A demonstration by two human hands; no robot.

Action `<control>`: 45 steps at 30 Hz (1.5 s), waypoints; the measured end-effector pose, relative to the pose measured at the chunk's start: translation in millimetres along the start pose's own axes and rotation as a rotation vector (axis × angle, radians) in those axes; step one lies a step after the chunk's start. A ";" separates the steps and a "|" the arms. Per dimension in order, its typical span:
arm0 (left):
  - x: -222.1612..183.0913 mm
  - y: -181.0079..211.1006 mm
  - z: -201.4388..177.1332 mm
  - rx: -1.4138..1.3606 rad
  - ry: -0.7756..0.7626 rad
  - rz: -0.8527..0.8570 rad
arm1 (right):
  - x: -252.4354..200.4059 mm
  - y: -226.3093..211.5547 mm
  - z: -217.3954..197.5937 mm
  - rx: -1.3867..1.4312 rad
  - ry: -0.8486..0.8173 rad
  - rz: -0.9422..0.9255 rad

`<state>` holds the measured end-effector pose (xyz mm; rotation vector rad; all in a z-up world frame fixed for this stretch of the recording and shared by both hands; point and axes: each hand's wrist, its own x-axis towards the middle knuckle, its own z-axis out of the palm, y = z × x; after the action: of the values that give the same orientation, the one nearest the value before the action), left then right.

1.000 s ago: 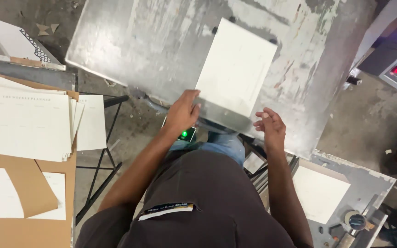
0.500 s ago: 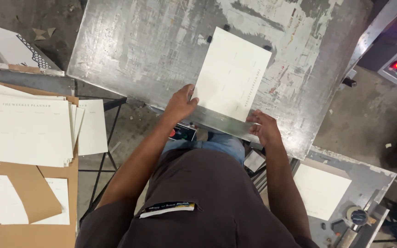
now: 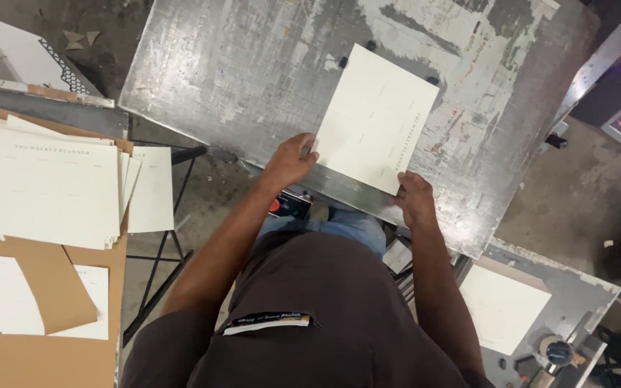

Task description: The person picks up printed sheets from a stack and feeds them individually into an industrial machine, then operates the machine using a control panel with buttons.

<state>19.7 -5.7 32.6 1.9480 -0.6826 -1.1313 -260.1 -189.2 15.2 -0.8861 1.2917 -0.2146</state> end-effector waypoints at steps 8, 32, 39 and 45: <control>-4.1 -29.5 14.3 0.024 0.140 0.164 | -13.8 30.6 -16.6 0.042 -0.045 -0.028; -71.4 -154.0 -59.4 -0.513 0.503 0.040 | -66.9 42.3 56.5 -0.379 -0.350 -0.225; -127.3 -321.0 -166.5 -0.858 1.253 -0.047 | -75.8 46.8 57.3 -0.485 -0.392 -0.253; -234.9 -298.1 -240.3 -1.134 1.515 -0.047 | -76.2 42.3 63.4 -0.622 -0.346 -0.272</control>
<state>143.9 421.9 -27.2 1.2057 0.7048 0.2153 -240.7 -87.1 43.7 -1.5577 0.9130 0.1398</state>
